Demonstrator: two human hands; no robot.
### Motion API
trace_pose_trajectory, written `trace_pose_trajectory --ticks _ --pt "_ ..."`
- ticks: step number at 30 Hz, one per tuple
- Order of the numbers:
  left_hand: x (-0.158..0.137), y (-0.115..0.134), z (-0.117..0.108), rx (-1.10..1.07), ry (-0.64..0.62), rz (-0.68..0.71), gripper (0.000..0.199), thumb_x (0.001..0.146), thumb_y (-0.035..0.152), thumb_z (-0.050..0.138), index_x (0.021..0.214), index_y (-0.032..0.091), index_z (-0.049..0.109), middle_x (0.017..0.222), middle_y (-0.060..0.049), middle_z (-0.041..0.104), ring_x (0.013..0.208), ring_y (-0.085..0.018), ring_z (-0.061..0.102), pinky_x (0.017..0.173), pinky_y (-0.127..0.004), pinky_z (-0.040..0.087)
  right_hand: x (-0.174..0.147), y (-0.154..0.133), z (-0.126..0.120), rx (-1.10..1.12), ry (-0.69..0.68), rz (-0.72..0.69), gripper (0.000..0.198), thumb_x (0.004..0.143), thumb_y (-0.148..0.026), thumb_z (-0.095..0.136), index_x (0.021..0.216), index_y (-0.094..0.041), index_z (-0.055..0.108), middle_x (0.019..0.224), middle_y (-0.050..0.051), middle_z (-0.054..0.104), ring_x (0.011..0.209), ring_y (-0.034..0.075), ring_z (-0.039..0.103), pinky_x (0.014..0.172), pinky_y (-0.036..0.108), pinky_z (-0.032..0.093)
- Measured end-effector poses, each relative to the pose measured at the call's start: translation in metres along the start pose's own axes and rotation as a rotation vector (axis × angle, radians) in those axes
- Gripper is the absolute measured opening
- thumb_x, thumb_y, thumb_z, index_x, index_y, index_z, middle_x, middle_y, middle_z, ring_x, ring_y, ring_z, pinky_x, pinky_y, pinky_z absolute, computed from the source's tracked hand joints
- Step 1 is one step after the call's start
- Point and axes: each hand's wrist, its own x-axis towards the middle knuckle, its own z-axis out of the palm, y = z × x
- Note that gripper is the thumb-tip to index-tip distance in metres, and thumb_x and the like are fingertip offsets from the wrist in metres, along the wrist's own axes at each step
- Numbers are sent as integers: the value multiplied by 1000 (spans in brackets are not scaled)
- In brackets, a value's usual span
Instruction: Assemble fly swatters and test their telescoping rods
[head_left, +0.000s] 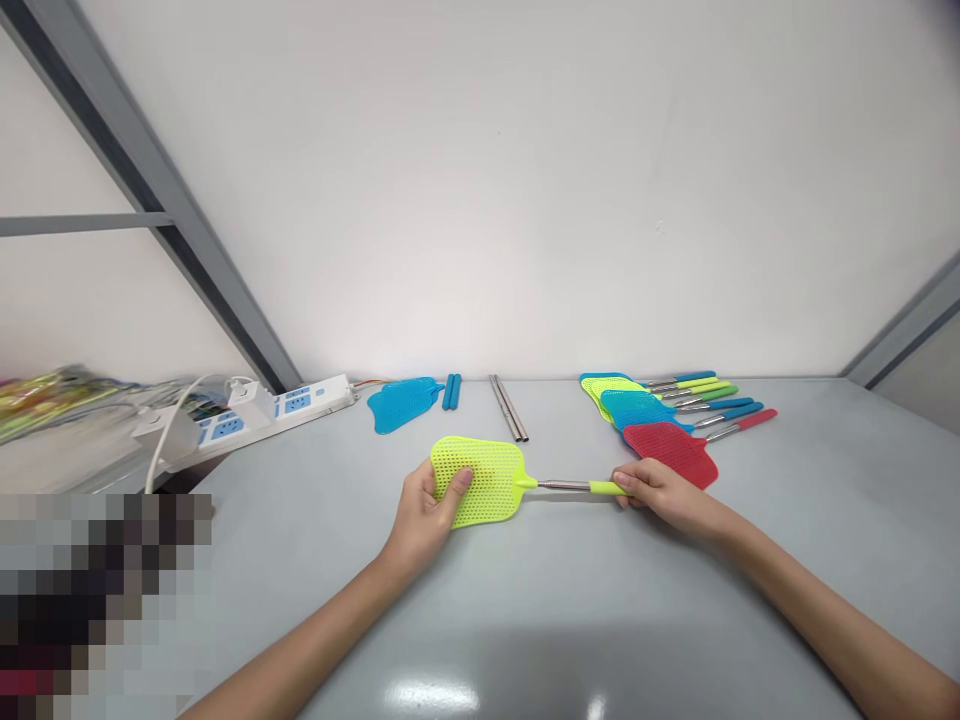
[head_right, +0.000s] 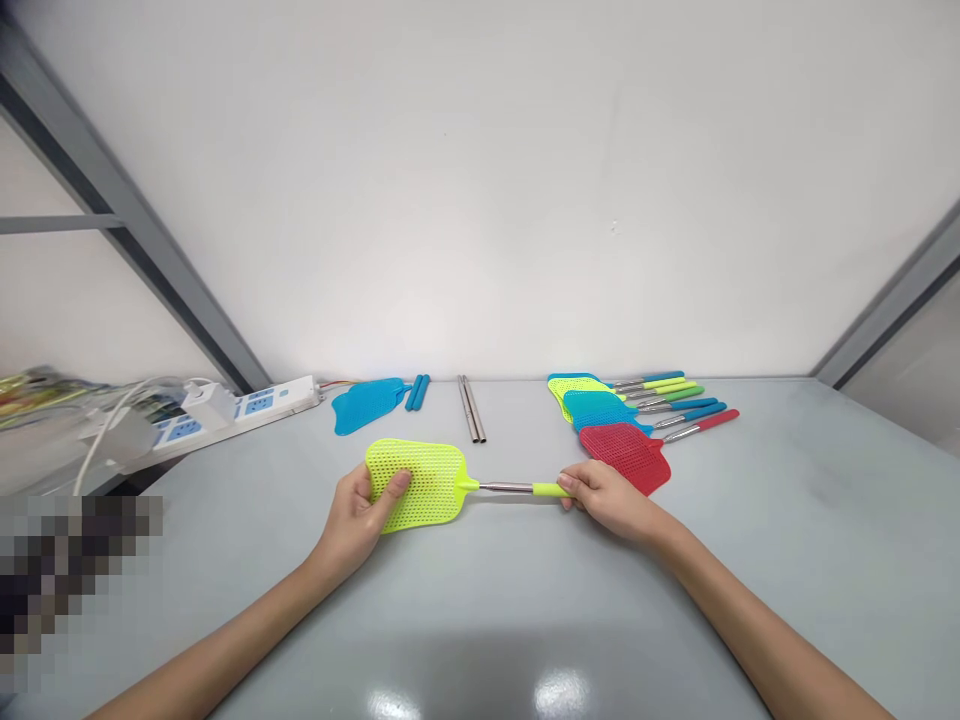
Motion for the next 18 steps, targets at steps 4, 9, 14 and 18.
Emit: trace_pose_trajectory --ticks 4,9,14,18 --pt "-1 0 0 21 0 -5 36 61 46 64 80 16 57 81 -7 64 75 -23 60 62 -28 48 1 0 -3 19 -39 4 45 82 -49 33 60 -16 52 54 -2 36 49 11 31 46 23 25" --pt "1 0 -2 51 -17 6 30 65 42 62 80 17 57 82 -5 65 74 -21 60 63 -28 48 2 -3 -7 8 -72 -8 45 82 -49 32 65 -16 57 54 -3 33 48 10 29 45 23 22" --pt "6 6 -6 -170 -212 -191 29 69 38 60 87 15 61 86 -8 65 76 -23 61 65 -32 49 0 -10 -9 -28 -4 -48 30 76 -46 47 76 -18 58 63 -1 44 56 12 38 48 22 28" --pt "10 12 -12 -255 -319 -401 32 72 40 56 91 14 62 92 -11 64 79 -24 61 70 -33 49 -1 -12 -8 -59 28 -65 24 74 -42 52 76 -18 57 66 0 49 60 13 43 50 22 31"
